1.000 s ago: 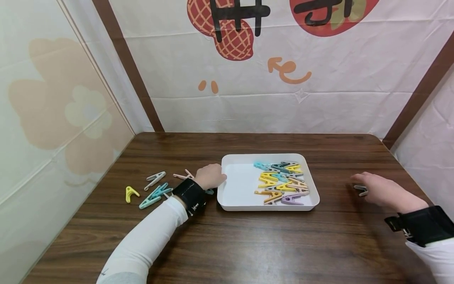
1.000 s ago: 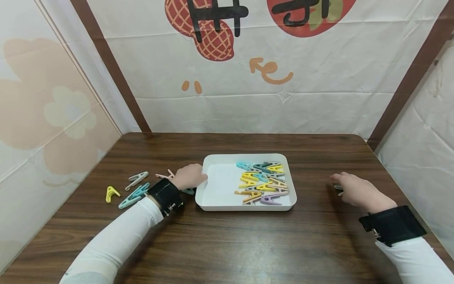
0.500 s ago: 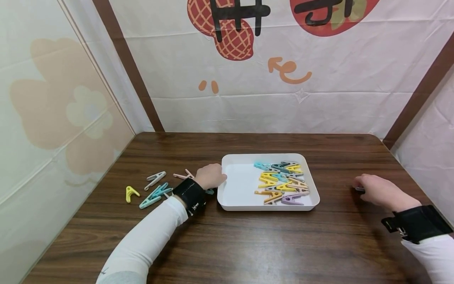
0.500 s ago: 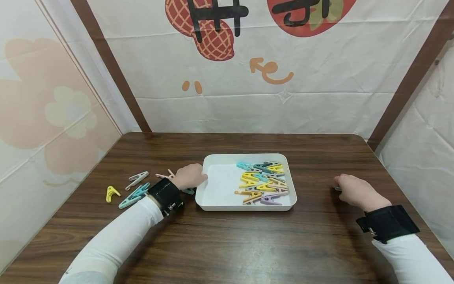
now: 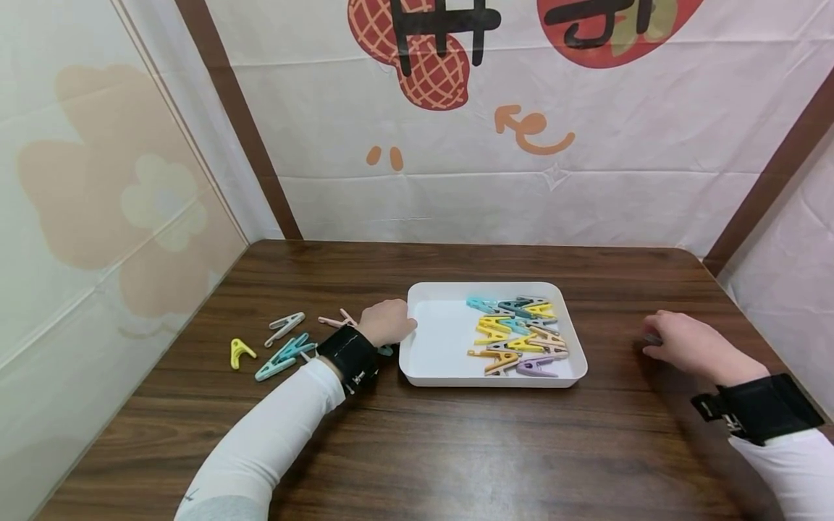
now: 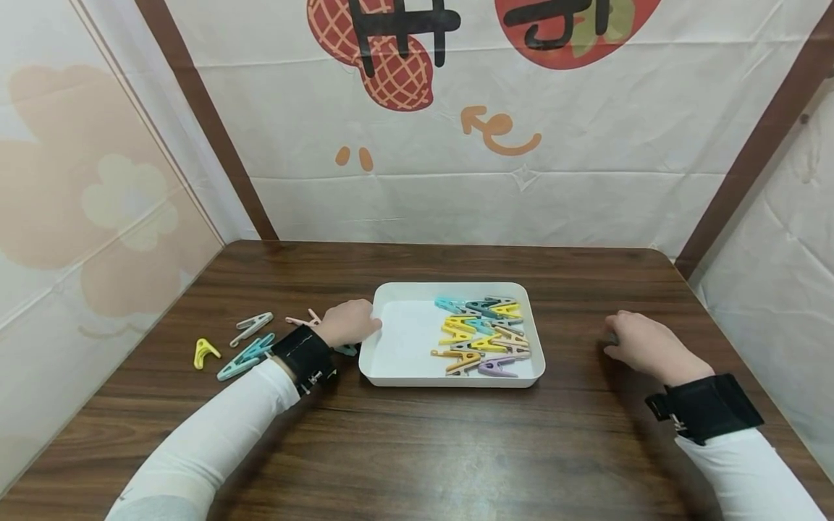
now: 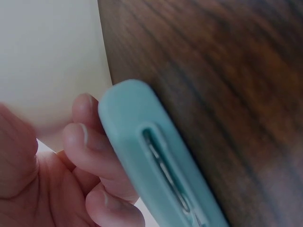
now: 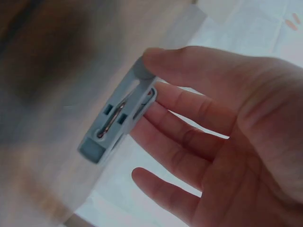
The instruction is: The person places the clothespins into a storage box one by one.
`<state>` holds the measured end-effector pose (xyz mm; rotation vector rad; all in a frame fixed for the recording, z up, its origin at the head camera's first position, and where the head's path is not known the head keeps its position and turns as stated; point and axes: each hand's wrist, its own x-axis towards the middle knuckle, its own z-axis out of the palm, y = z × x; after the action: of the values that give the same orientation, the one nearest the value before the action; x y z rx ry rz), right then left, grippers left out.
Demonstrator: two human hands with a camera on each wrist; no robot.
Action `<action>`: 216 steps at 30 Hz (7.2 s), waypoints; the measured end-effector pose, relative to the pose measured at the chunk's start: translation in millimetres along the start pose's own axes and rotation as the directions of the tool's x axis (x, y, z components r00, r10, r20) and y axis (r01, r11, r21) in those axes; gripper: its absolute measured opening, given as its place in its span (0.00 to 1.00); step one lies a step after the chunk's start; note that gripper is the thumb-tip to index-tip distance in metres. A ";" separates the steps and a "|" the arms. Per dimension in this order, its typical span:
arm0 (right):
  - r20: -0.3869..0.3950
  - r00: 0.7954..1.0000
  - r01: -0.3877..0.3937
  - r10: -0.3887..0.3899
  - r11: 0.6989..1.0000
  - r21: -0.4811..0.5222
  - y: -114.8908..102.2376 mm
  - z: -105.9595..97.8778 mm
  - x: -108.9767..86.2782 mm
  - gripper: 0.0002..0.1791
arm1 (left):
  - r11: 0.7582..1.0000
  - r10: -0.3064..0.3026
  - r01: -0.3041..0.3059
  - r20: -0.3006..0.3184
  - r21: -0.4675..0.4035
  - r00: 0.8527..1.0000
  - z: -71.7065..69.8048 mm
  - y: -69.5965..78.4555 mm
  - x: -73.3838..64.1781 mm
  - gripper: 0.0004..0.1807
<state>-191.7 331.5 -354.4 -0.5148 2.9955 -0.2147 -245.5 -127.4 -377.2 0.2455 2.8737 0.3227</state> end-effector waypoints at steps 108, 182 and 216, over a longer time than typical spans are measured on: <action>-0.103 0.987 0.139 -0.122 0.974 0.179 -120.9 -32.8 68.2 0.18 | 1.000 -0.021 0.021 0.017 -0.001 1.000 -2.8 4.0 -0.5 0.14; 0.188 0.975 -0.191 0.115 0.864 0.466 -72.3 29.9 71.2 0.25 | 0.933 0.347 -0.343 0.014 -0.111 0.938 -51.9 -57.7 -47.3 0.26; 0.175 0.979 -0.178 0.105 0.855 0.486 -72.6 30.3 70.0 0.25 | 0.897 0.408 -0.360 -0.169 0.255 0.897 -51.5 -55.2 -44.5 0.13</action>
<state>-230.3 236.3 -377.9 -0.2354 2.6623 -0.8721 -223.6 -199.1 -332.0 0.8845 3.0620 0.1028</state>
